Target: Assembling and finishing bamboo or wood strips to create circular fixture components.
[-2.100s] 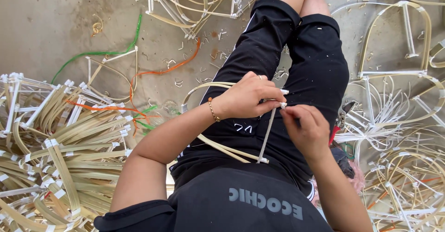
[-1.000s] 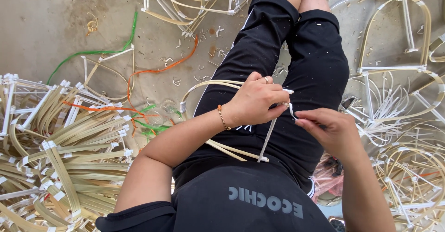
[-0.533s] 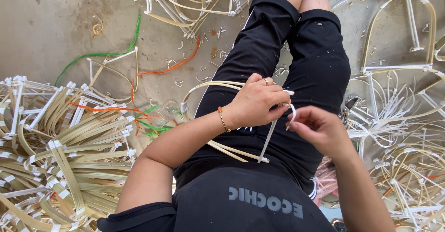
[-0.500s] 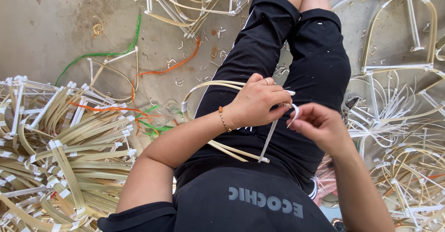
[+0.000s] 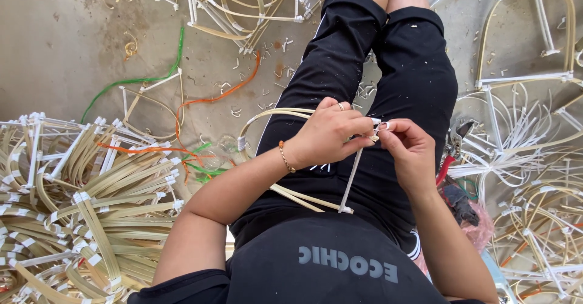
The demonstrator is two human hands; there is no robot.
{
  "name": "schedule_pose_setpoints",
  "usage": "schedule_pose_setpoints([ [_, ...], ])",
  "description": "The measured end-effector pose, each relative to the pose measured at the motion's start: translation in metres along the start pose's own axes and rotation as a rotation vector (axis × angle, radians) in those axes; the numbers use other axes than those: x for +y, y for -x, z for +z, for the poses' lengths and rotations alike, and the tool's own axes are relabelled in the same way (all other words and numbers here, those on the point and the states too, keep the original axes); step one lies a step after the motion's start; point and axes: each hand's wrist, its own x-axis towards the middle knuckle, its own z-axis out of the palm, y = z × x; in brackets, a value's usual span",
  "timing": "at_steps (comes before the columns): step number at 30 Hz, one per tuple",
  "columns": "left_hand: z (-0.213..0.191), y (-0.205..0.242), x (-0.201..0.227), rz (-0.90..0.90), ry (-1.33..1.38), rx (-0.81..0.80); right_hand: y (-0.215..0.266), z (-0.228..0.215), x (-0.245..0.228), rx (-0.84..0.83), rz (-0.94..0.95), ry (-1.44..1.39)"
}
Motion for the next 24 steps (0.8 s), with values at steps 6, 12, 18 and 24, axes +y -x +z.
schedule_pose_setpoints([
  [6, -0.006, -0.002, -0.013, 0.044, 0.108, -0.134, -0.002, -0.015, 0.022, -0.214, 0.145, -0.278],
  [12, -0.006, -0.003, -0.013, -0.048, 0.118, -0.183, 0.012, 0.007, 0.021, -0.205, 0.214, -0.269],
  [18, -0.005, -0.002, -0.01, -0.087, 0.135, -0.124, 0.018, 0.025, 0.023, -0.142, 0.149, -0.37],
  [24, -0.013, -0.002, -0.006, -0.107, 0.103, -0.12, 0.021, 0.021, 0.018, -0.081, 0.102, -0.131],
])
